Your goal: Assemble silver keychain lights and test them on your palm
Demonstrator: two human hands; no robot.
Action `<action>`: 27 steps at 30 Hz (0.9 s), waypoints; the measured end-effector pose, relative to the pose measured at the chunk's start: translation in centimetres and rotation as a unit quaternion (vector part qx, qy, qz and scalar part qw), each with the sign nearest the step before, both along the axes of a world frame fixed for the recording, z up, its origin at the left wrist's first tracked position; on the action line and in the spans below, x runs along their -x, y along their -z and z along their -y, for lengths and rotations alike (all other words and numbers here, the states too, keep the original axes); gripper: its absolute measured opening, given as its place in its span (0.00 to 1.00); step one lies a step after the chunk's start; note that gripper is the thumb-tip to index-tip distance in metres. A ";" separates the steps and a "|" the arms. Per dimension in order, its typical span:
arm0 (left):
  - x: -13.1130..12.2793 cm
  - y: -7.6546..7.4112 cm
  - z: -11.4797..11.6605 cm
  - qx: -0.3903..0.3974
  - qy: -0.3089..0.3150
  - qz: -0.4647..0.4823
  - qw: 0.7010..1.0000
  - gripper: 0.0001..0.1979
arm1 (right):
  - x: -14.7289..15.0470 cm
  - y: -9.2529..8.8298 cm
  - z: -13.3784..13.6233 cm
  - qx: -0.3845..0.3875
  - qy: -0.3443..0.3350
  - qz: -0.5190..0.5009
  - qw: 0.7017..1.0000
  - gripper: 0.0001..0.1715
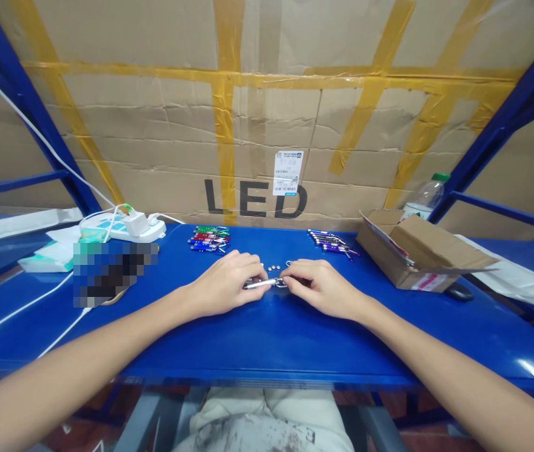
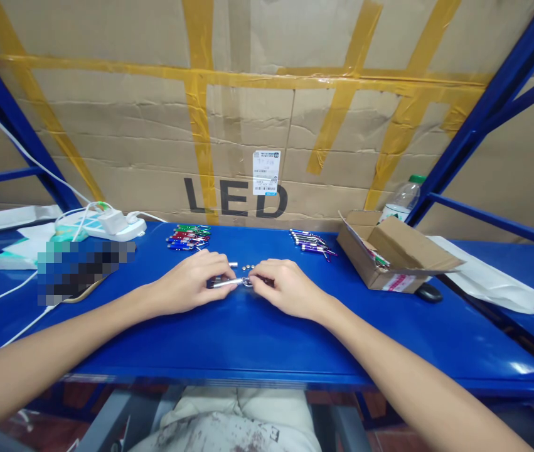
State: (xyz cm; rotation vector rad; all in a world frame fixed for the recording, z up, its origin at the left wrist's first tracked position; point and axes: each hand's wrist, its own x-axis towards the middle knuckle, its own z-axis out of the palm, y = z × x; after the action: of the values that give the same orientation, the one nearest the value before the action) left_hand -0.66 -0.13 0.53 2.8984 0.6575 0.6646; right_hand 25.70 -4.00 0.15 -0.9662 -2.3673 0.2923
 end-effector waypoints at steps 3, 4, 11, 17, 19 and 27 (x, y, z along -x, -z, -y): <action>0.0 0.2 0.0 0.017 0.014 -0.024 0.999 0.09 | 0.0 0.0 0.0 -0.003 0.001 0.013 1.000 0.23; 0.0 0.2 0.1 0.024 0.022 -0.030 0.999 0.09 | 0.0 0.0 0.0 -0.003 0.005 0.015 1.000 0.24; -0.1 0.4 0.3 0.043 0.060 -0.056 0.996 0.09 | -0.5 0.7 -0.8 0.005 0.090 0.012 0.996 0.16; 0.0 0.4 0.0 0.008 0.008 -0.063 0.998 0.12 | -0.5 1.0 -0.9 0.001 0.030 0.084 0.996 0.07; 0.1 0.4 -0.2 -0.011 -0.024 -0.067 0.997 0.12 | -0.4 1.1 -0.8 0.002 0.013 0.099 0.995 0.11; 0.3 0.8 -1.0 -0.027 -0.076 -0.110 0.991 0.14 | -0.2 1.3 -0.8 0.013 -0.005 0.096 0.995 0.12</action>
State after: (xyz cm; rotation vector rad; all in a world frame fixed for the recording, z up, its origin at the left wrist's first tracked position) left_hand -0.97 0.84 -0.30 3.0230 0.9066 0.3834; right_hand 25.87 -3.21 -1.12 -1.0363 -2.5491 0.2444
